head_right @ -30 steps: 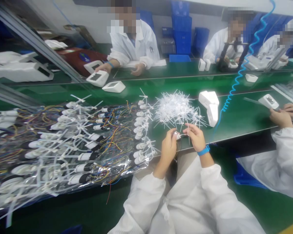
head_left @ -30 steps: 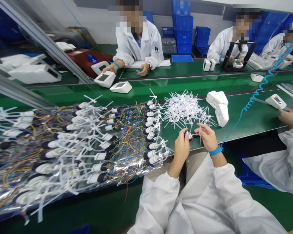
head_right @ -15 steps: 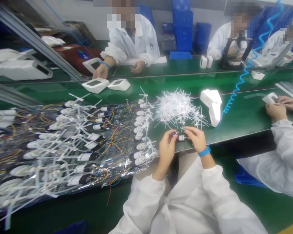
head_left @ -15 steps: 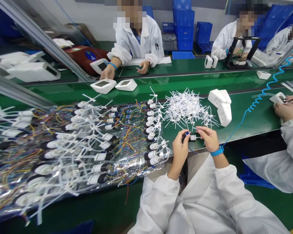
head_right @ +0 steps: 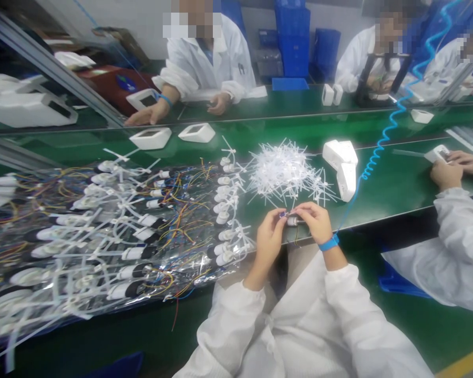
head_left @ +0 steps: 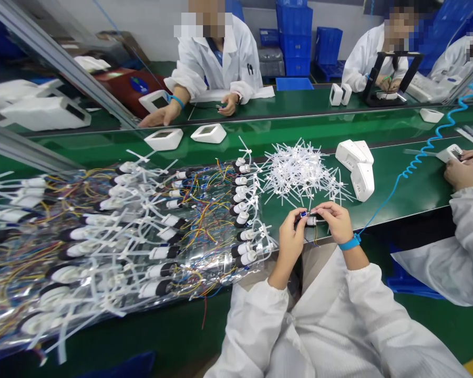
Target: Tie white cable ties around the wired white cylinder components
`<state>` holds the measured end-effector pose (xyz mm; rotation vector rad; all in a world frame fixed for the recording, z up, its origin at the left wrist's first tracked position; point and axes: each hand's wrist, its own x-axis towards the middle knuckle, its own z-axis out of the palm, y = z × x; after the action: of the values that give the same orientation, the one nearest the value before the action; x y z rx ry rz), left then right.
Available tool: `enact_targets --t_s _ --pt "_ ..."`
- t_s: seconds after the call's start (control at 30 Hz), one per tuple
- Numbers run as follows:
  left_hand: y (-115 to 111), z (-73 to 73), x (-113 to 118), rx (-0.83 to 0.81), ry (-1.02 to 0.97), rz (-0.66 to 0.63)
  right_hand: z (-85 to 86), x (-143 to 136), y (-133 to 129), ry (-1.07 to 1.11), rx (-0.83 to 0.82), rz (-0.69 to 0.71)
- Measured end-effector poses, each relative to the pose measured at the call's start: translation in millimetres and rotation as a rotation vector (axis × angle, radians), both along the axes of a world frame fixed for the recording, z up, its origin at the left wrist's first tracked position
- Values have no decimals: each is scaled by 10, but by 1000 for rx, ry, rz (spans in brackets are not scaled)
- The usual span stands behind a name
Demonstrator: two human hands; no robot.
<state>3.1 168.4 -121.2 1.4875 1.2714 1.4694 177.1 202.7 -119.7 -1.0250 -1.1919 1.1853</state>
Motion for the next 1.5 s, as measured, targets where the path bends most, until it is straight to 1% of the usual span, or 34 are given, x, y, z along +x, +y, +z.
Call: enact_targets --t_s 0.17,0.43,0.6,0.8,1.07,1.3,1.5 --pt "-10 14 0 5 28 -12 -15 -10 3 5 -14 -30" --pt "-11 1 10 7 32 -7 3 -7 -23 -52 -21 -4" --pt "-11 2 18 -11 31 -7 18 -7 -36 -119 4 -31" --pt "-23 20 13 -9 47 -7 28 -25 -27 -67 13 -72" --pt "-14 18 6 12 69 -20 44 -9 -34 -109 23 -15" --pt "-18 33 2 56 145 -44 43 5 -28 -90 16 36" --pt "-29 -4 14 108 192 -16 51 22 -19 -112 3 59"
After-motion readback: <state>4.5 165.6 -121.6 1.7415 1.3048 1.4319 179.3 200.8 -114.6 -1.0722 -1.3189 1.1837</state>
